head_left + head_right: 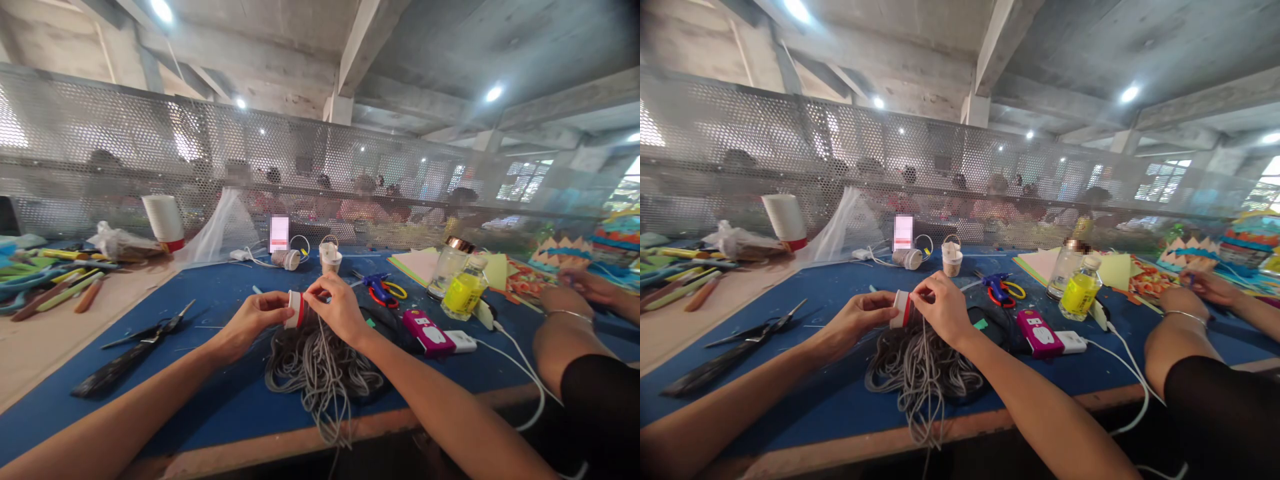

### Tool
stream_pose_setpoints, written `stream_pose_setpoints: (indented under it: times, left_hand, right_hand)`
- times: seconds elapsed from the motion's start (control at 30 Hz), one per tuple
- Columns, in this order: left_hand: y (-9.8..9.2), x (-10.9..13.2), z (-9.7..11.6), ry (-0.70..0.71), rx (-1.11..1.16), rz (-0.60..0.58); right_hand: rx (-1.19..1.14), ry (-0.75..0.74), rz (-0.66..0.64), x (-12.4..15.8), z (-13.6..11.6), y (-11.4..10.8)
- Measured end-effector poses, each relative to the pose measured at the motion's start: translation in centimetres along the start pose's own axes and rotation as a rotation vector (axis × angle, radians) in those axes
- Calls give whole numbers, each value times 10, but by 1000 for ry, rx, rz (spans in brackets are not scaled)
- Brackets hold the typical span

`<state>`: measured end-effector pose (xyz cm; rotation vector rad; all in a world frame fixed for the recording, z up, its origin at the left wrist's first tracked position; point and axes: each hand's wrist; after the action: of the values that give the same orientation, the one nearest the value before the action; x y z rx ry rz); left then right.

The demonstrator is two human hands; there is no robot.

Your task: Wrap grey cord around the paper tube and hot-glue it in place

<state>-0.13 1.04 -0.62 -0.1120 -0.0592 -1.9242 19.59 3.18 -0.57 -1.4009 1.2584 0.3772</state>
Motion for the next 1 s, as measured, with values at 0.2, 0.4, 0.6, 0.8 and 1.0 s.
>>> stream_pose_setpoints:
  times: [0.2, 0.4, 0.6, 0.8, 1.0]
  left_hand:
    - [-1, 1, 0, 2, -6, -7]
    - [-2, 0, -1, 3, -6, -26]
    - [-2, 1, -1, 1, -6, -36]
    - [-3, 0, -3, -6, 4, -38]
    - [-3, -1, -3, 9, -12, -38]
  right_hand:
    - [5, 6, -4, -1, 0, 0]
    - [-3, 11, -9, 0, 0, 1]
    - [-7, 14, -8, 1, 2, 1]
    - [-15, 13, -13, 0, 3, 1]
    - [-14, 13, -18, 0, 2, 0]
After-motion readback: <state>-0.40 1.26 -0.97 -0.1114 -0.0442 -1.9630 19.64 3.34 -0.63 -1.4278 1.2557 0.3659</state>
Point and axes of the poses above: each hand's wrist, its own x-axis away from the middle knuckle, its own y-axis out of the palm, z = x × y, and after that the axes turned 15 degrees about -y, right-handed
